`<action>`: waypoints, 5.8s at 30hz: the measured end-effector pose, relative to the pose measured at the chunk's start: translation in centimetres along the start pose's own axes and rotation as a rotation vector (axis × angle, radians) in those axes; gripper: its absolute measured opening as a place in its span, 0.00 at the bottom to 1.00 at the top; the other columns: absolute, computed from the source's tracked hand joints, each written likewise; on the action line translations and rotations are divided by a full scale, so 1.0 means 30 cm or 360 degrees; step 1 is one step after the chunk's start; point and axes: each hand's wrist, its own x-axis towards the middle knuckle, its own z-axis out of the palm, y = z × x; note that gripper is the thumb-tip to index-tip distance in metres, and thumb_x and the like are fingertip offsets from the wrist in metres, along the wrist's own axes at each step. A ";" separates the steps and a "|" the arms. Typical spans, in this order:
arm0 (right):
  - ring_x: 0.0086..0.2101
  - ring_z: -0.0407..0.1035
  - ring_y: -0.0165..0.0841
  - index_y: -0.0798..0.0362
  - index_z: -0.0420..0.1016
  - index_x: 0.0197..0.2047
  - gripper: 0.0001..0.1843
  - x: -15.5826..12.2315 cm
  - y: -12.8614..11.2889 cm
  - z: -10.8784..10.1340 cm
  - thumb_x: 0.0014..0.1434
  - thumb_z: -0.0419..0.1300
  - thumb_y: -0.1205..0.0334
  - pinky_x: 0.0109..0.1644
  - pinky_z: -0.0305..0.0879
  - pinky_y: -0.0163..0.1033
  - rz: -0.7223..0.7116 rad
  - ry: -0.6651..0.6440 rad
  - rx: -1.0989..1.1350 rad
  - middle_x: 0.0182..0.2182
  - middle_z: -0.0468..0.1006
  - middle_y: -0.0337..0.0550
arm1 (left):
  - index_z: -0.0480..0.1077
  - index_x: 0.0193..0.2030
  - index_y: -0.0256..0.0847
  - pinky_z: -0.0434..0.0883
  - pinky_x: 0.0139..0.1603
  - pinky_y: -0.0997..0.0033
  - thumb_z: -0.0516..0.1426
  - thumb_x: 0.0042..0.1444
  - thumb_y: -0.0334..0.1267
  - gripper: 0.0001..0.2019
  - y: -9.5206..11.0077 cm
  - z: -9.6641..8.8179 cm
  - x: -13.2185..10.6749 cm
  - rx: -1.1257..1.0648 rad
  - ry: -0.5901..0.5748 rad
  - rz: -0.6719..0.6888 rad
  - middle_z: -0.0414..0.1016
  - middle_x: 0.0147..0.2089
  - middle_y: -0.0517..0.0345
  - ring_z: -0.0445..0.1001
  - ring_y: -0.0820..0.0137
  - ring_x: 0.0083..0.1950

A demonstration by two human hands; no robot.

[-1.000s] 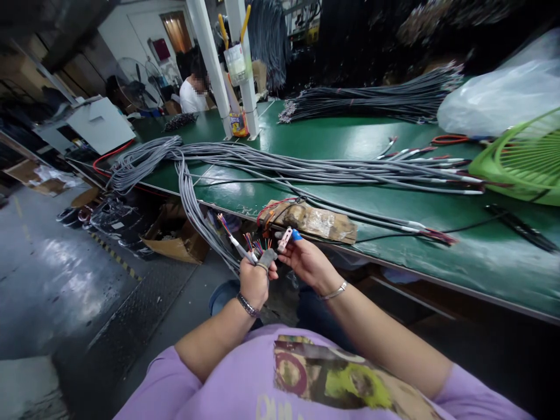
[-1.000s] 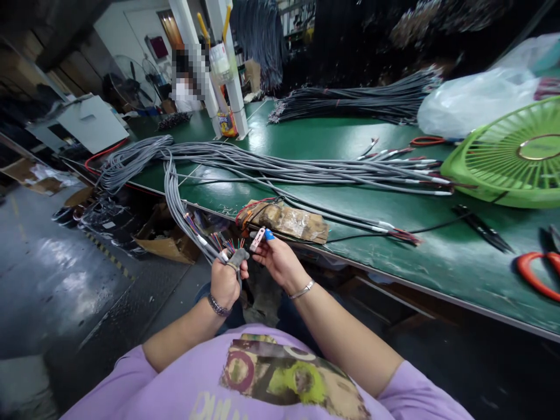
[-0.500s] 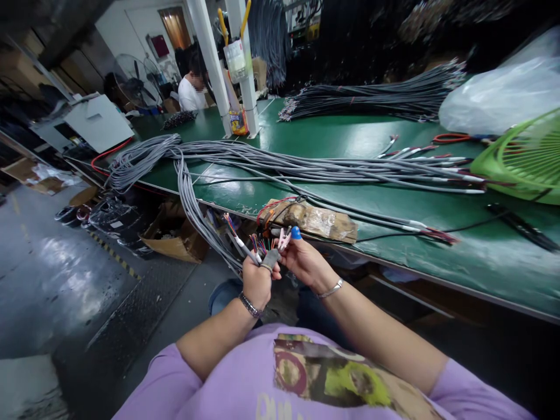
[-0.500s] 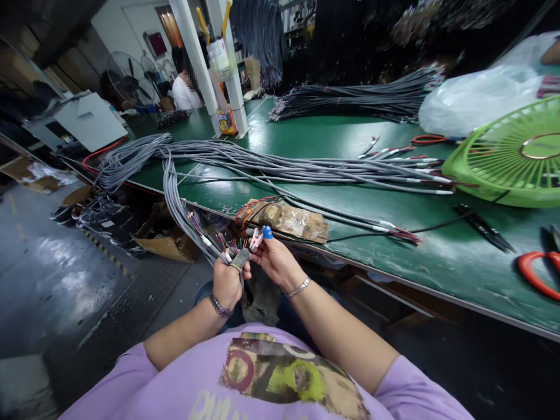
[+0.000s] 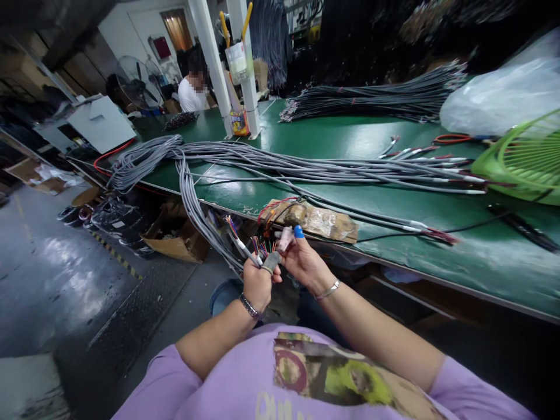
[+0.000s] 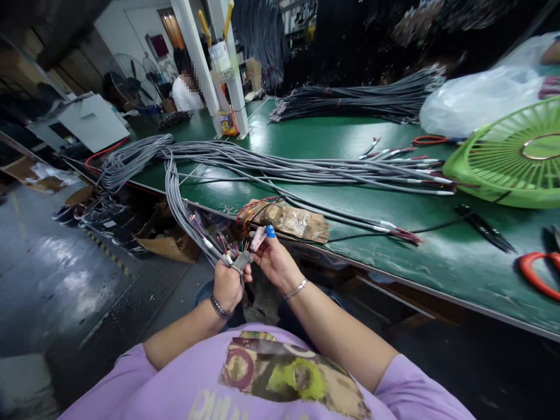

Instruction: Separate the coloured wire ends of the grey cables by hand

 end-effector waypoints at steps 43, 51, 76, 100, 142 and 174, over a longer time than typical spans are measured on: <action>0.29 0.69 0.33 0.51 0.75 0.36 0.06 -0.295 0.038 -0.093 0.58 0.59 0.59 0.33 0.66 0.37 -0.1228 -0.0668 -0.2320 0.28 0.74 0.42 | 0.76 0.36 0.39 0.69 0.36 0.70 0.55 0.44 0.30 0.12 -0.027 -0.141 -0.121 0.1284 -0.0805 0.0483 0.79 0.33 0.56 0.74 0.66 0.34; 0.28 0.70 0.36 0.49 0.77 0.33 0.09 -0.305 0.047 -0.137 0.56 0.60 0.55 0.32 0.67 0.40 -0.1093 -0.0497 -0.2237 0.27 0.77 0.44 | 0.75 0.39 0.41 0.67 0.32 0.71 0.56 0.48 0.34 0.11 -0.042 -0.151 -0.152 0.1362 -0.0799 0.0531 0.78 0.32 0.56 0.73 0.66 0.32; 0.29 0.69 0.36 0.48 0.77 0.34 0.10 -0.292 0.006 -0.178 0.56 0.60 0.51 0.32 0.66 0.39 -0.1092 -0.0158 -0.2100 0.26 0.75 0.43 | 0.75 0.37 0.38 0.70 0.43 0.65 0.48 0.61 0.52 0.21 0.006 -0.178 -0.178 0.0883 -0.0631 0.0768 0.76 0.36 0.47 0.74 0.63 0.39; 0.25 0.61 0.30 0.52 0.74 0.28 0.21 -0.270 0.005 -0.061 0.61 0.52 0.46 0.33 0.61 0.36 -0.0711 -0.0528 -0.1875 0.23 0.70 0.38 | 0.71 0.54 0.39 0.73 0.34 0.69 0.53 0.58 0.52 0.23 0.010 -0.124 -0.086 0.0681 -0.0835 0.0237 0.79 0.41 0.49 0.76 0.67 0.34; 0.24 0.63 0.28 0.53 0.72 0.29 0.17 -0.194 0.029 0.017 0.46 0.67 0.49 0.31 0.61 0.37 -0.0164 -0.0348 -0.1236 0.23 0.72 0.37 | 0.66 0.24 0.37 0.54 0.13 0.80 0.63 0.44 0.49 0.17 -0.019 -0.134 -0.092 0.0247 -0.0409 -0.0229 0.72 0.19 0.58 0.68 0.76 0.15; 0.23 0.57 0.25 0.54 0.69 0.24 0.12 -0.206 0.040 -0.044 0.45 0.66 0.56 0.27 0.55 0.33 -0.0181 -0.0184 -0.1241 0.20 0.66 0.34 | 0.67 0.26 0.37 0.56 0.16 0.79 0.62 0.46 0.46 0.14 -0.029 -0.152 -0.100 0.0183 -0.0264 -0.0098 0.74 0.21 0.59 0.70 0.76 0.17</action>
